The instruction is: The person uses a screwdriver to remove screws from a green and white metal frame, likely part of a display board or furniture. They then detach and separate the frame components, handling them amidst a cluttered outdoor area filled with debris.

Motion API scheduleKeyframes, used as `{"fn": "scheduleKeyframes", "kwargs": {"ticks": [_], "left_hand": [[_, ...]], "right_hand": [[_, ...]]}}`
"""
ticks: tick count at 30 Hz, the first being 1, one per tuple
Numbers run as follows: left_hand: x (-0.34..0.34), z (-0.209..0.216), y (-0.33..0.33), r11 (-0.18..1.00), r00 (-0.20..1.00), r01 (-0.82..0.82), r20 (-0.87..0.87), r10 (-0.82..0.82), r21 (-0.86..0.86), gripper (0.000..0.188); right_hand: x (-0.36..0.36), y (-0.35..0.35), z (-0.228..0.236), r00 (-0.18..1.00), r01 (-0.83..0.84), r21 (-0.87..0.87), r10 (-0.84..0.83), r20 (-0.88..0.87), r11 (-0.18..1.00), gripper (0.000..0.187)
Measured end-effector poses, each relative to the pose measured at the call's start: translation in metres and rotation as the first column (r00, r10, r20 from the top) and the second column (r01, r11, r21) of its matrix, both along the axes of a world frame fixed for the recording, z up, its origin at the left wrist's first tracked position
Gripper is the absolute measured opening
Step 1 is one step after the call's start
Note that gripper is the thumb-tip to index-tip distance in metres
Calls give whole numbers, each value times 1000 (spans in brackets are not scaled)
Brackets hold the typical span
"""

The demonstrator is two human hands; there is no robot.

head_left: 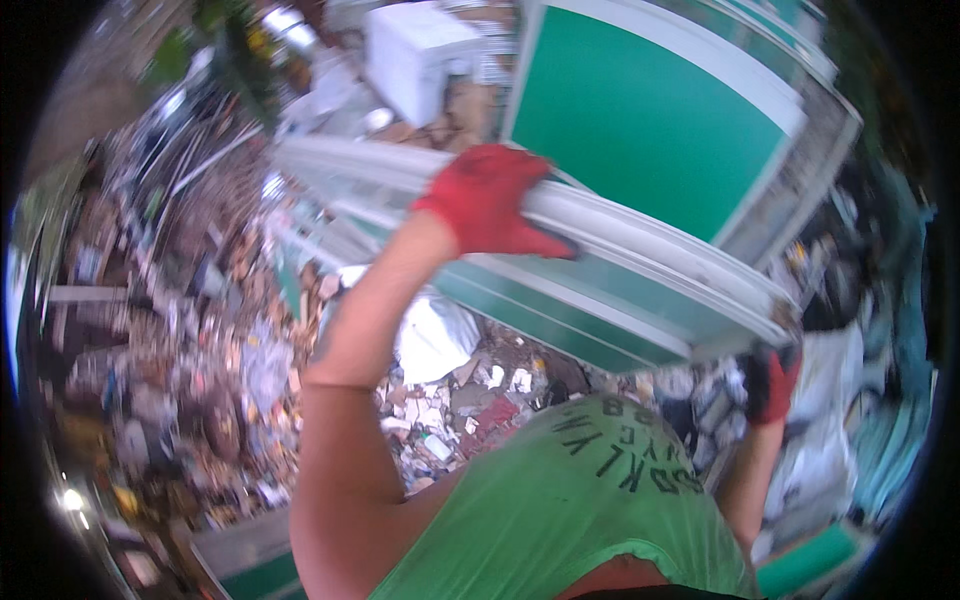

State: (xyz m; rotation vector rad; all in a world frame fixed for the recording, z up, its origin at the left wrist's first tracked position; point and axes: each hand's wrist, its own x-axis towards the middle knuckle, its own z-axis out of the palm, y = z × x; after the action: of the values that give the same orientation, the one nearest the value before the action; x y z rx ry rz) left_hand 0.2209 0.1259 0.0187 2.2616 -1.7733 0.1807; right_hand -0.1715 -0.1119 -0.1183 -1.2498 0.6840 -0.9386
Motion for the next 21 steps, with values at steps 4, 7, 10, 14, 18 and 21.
{"fn": "scheduleKeyframes", "kwargs": {"ticks": [4, 7, 10, 14, 18, 21], "left_hand": [[5, -8, -6, 1000, 999, -4, -42, 5, 23, 96], [2, -4, -4, 998, 999, 14, -45, -17, -55, 96], [0, -6, 5, 999, 999, -5, -35, 3, -38, 93], [-2, -13, 14, 992, 1000, 13, 18, -11, -123, 91], [-11, -11, 23, 984, 999, 23, 25, -19, -176, 85], [-16, -9, 25, 987, 999, 3, 32, 2, -163, 84]], "right_hand": [[-5, -5, -6, 996, 5, 6, -4, -94, 1000, 57], [-4, -6, -8, 999, -20, -85, 17, -31, 996, 50], [-5, -4, -9, 999, -14, -104, 11, -33, 994, 46], [-14, 0, -10, 995, -75, -88, 69, -76, 993, 46], [-21, 4, -11, 998, -64, -73, 63, -20, 995, 51], [-18, 10, -11, 996, -92, -64, 90, -25, 994, 53]]}}
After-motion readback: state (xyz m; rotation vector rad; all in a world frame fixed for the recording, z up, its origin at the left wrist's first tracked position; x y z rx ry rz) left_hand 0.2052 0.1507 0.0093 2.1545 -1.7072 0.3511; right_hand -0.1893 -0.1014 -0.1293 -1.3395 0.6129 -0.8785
